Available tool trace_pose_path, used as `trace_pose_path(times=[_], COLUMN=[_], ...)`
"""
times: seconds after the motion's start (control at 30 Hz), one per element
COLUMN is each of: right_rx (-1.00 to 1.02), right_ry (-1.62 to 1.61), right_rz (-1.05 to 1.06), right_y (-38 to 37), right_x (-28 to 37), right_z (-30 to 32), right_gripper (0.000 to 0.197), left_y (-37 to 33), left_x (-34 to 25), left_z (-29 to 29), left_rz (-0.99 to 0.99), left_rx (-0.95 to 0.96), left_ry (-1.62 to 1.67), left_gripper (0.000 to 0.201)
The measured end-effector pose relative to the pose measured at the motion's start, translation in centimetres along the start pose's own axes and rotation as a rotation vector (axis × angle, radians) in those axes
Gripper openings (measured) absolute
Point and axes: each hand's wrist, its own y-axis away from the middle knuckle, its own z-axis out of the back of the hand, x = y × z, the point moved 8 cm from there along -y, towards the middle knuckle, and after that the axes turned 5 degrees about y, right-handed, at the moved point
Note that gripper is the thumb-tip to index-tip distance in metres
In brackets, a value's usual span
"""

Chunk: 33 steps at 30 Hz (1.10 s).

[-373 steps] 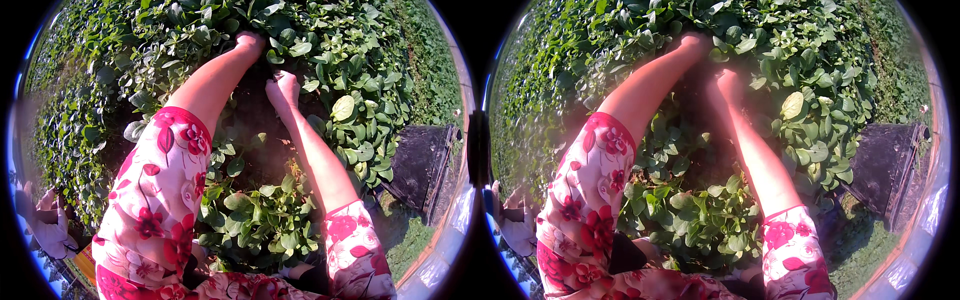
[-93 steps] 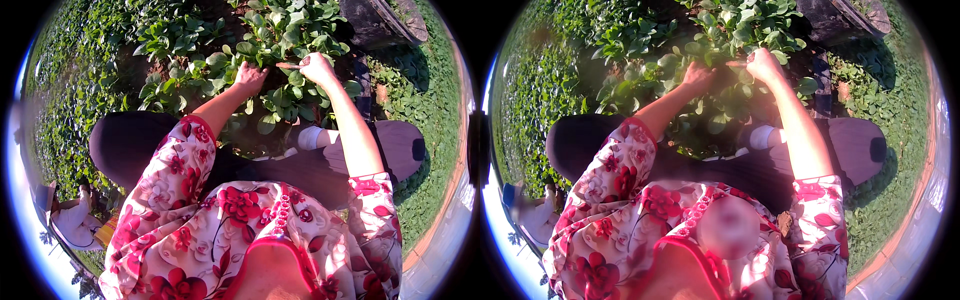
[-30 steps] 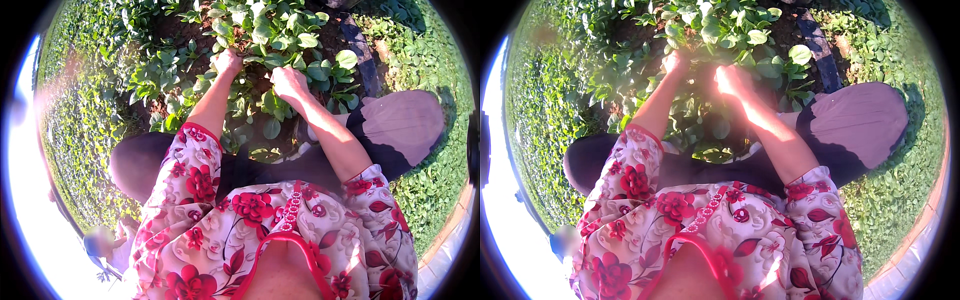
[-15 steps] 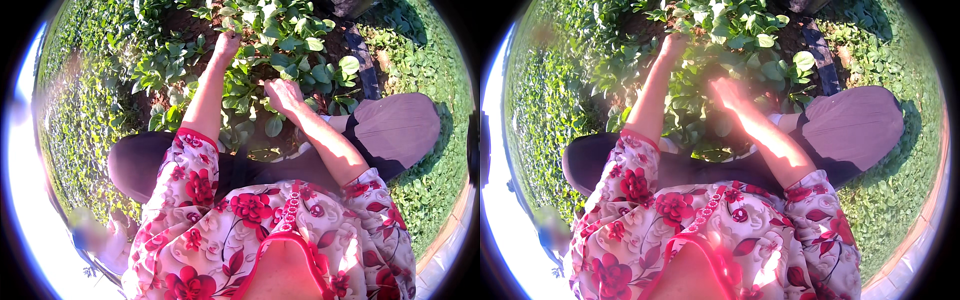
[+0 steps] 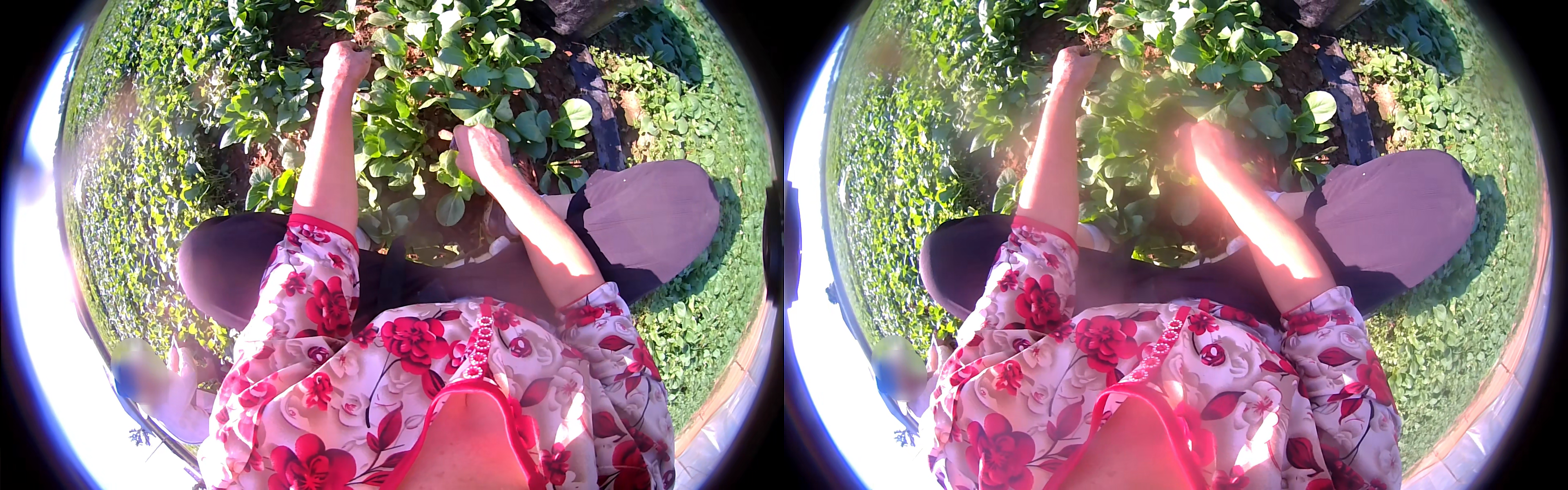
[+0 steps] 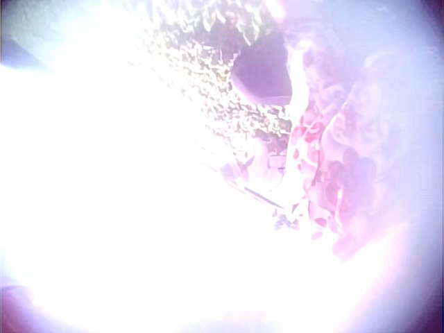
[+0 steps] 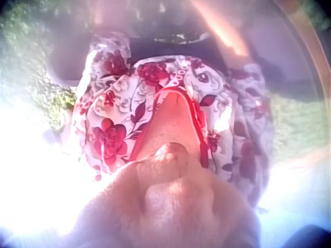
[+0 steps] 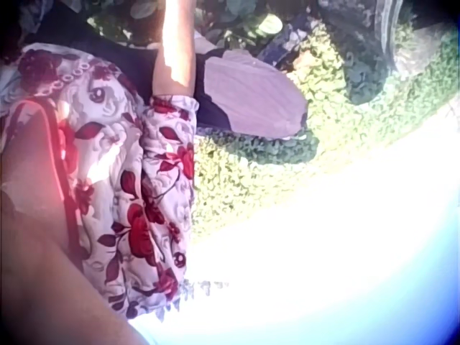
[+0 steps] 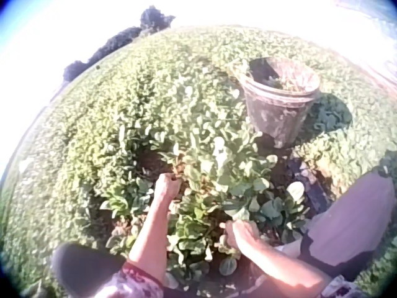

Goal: The person uses a small hand tool to cut low-growing green leafy vegetables from the soil, gathers them by hand, and places them into a black bucket.

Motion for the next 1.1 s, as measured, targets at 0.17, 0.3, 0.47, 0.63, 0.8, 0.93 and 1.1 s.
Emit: trace_pose_path(times=[0.17, 0.3, 0.47, 0.63, 0.8, 0.93, 1.1], right_rx=[0.038, 0.028, -0.112, -0.232, -0.196, -0.194, -0.117], right_ry=[-0.038, 0.109, -0.079, -0.118, -0.135, 0.021, -0.055], right_rz=[-0.003, 0.028, 0.006, 0.042, 0.148, 0.171, 0.237], right_y=[0.0, -0.2, -0.7, -2.5, -6.1, -11.2, -18.6], right_x=[-0.5, 2.2, 2.0, 4.0, 12.3, 12.0, 14.8], right_z=[-0.3, 1.3, 3.4, 7.0, 7.4, 6.4, -0.2], right_gripper=[0.015, 0.022, 0.012, 0.018, 0.024, 0.024, 0.015], left_y=[-0.7, -0.4, -2.0, -7.2, -11.5, -7.7, -6.0], left_x=[1.8, 1.9, 0.6, -1.5, 1.5, 1.2, 7.9], left_z=[-0.2, 1.1, 3.8, 13.7, 21.6, 17.5, 11.4], left_rz=[0.101, 0.098, 0.107, -0.043, -0.597, -0.268, -0.207], left_rx=[0.022, -0.084, -0.110, -0.205, -0.155, -0.082, 0.233], left_ry=[0.050, -0.016, -0.011, -0.143, -1.058, -0.507, -0.473], left_gripper=[0.036, 0.027, 0.025, 0.027, 0.018, 0.016, 0.020])
